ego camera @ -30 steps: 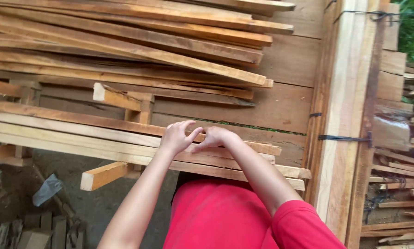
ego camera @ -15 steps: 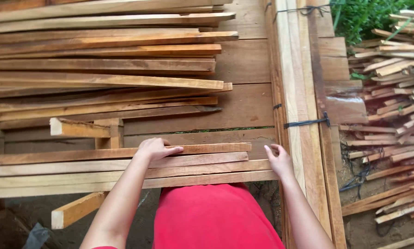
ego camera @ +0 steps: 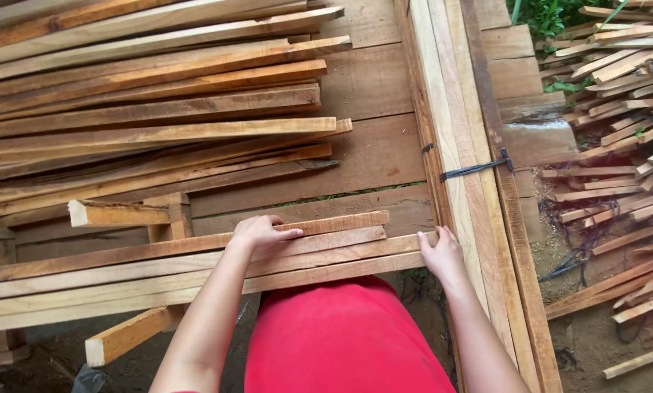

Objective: The person aligns several thin wooden planks on a wooden workbench, stacking them into a neat pile. They then use a black plastic zip tie to secure the bundle of planks together, tightening the tie by hand.

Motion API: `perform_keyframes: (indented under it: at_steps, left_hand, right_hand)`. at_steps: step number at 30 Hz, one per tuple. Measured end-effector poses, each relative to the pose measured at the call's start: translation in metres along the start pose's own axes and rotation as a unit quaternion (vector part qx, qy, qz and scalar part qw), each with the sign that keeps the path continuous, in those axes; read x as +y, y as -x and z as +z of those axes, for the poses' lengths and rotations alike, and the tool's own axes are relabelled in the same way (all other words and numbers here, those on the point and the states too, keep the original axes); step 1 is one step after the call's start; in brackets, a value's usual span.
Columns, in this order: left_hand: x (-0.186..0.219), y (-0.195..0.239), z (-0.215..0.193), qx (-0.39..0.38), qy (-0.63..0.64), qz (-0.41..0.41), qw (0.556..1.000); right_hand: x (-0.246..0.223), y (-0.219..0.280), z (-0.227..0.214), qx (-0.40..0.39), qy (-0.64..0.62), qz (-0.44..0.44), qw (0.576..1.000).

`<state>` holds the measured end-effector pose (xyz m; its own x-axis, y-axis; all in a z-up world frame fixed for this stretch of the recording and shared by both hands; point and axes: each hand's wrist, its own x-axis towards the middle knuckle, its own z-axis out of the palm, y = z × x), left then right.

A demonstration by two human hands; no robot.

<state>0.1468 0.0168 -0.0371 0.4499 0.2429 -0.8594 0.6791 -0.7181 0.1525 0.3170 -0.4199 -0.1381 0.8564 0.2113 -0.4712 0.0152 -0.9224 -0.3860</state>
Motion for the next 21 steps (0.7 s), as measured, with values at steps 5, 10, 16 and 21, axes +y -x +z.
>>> perform_keyframes:
  at_steps: [5, 10, 16, 21]
  left_hand:
    - [-0.007, -0.002, 0.004, 0.011, 0.008, -0.009, 1.0]
    - [0.002, 0.0, 0.0, 0.003, 0.001, -0.008, 1.0]
    - [-0.002, -0.002, 0.001, 0.001, 0.003, -0.013, 1.0]
    - [0.006, 0.006, -0.004, -0.001, 0.009, -0.018, 1.0]
  right_hand:
    - [-0.024, -0.002, 0.002, 0.002, -0.021, 0.028, 0.999]
    - [-0.022, 0.005, -0.005, 0.05, -0.045, -0.033, 0.997]
    - [-0.049, 0.019, -0.01, -0.015, -0.083, 0.026, 0.996]
    - [-0.056, 0.02, -0.032, -0.072, -0.121, 0.016, 0.99]
